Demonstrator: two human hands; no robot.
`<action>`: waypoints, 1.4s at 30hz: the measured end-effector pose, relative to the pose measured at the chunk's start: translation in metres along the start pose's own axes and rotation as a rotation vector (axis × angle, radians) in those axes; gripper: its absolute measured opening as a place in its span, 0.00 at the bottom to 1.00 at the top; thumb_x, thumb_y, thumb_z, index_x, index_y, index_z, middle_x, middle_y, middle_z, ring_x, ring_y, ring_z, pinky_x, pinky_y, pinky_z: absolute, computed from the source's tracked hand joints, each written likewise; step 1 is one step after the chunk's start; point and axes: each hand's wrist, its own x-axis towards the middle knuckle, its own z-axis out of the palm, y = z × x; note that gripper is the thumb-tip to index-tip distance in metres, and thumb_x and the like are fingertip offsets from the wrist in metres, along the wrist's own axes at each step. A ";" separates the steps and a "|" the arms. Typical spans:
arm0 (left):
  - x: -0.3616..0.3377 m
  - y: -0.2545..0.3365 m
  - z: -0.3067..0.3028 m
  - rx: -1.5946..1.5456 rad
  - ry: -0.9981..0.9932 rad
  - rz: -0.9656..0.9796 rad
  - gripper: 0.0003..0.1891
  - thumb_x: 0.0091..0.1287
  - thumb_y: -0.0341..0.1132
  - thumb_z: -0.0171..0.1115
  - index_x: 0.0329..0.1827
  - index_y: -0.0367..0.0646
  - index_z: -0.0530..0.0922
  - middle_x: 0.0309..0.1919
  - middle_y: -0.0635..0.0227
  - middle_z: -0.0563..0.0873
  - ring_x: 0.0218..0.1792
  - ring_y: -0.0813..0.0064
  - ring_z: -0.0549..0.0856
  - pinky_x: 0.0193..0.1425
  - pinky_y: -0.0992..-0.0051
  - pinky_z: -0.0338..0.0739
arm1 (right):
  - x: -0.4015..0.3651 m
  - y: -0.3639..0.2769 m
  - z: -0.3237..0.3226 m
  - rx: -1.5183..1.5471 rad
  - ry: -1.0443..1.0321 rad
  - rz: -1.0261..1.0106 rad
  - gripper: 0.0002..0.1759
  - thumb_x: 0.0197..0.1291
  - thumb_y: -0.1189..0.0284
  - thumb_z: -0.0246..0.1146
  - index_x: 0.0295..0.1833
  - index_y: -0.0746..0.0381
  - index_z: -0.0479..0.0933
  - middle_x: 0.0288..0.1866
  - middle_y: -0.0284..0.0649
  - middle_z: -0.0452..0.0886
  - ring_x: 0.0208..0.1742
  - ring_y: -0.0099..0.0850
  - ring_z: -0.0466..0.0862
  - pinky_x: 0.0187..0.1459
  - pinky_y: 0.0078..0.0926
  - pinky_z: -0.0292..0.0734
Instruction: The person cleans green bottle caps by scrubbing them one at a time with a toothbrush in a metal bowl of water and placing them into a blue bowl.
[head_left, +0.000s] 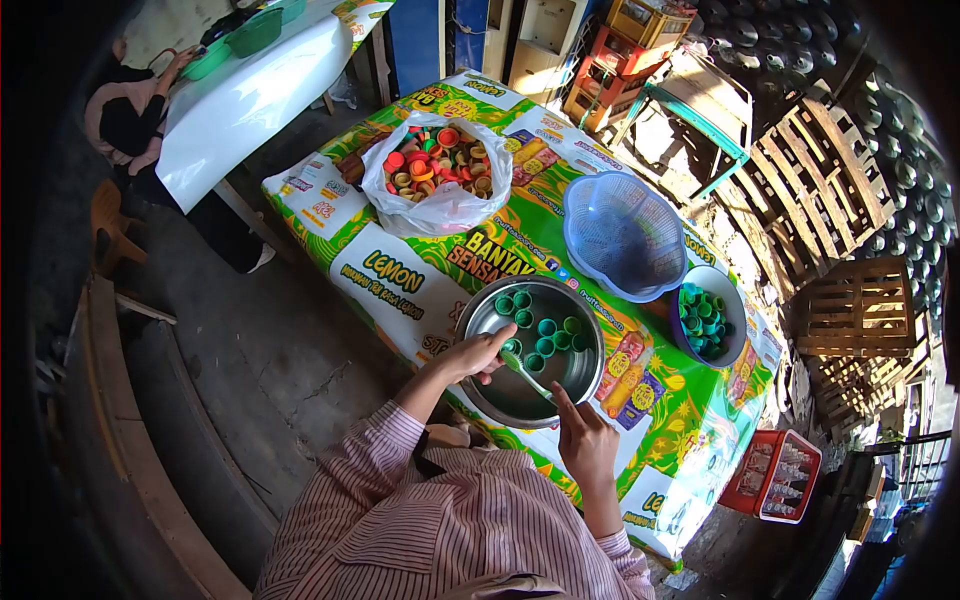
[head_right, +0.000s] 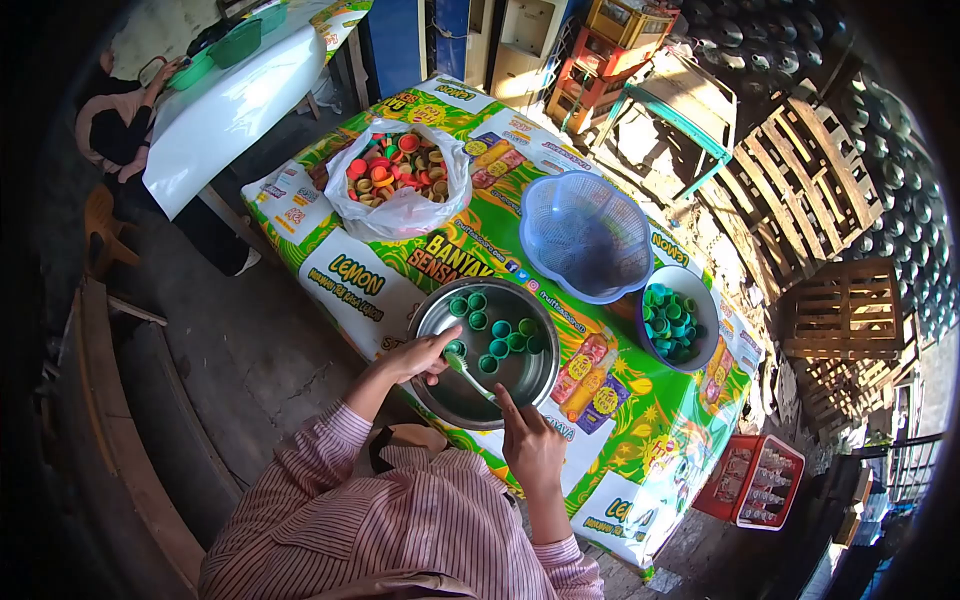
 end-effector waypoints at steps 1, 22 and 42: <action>0.000 -0.001 0.000 0.012 0.004 0.033 0.34 0.64 0.67 0.37 0.23 0.41 0.67 0.10 0.80 0.58 0.10 0.83 0.61 0.17 0.80 0.68 | -0.001 0.003 0.001 -0.003 -0.003 0.007 0.24 0.55 0.75 0.59 0.59 0.48 0.74 0.19 0.35 0.68 0.16 0.31 0.72 0.18 0.31 0.66; 0.000 0.007 0.006 -0.438 -0.485 -0.119 0.27 0.68 0.60 0.36 0.20 0.48 0.63 0.11 0.85 0.52 0.13 0.87 0.53 0.21 0.83 0.54 | -0.004 0.009 0.009 0.109 0.046 0.158 0.26 0.55 0.77 0.58 0.61 0.50 0.71 0.21 0.37 0.73 0.18 0.33 0.75 0.20 0.32 0.68; -0.036 0.005 0.052 0.720 0.276 0.910 0.18 0.58 0.34 0.64 0.48 0.39 0.69 0.39 0.58 0.76 0.38 0.61 0.79 0.42 0.68 0.73 | 0.019 0.003 0.039 1.044 -0.033 0.515 0.13 0.58 0.69 0.63 0.41 0.68 0.79 0.25 0.34 0.79 0.28 0.15 0.72 0.30 0.19 0.70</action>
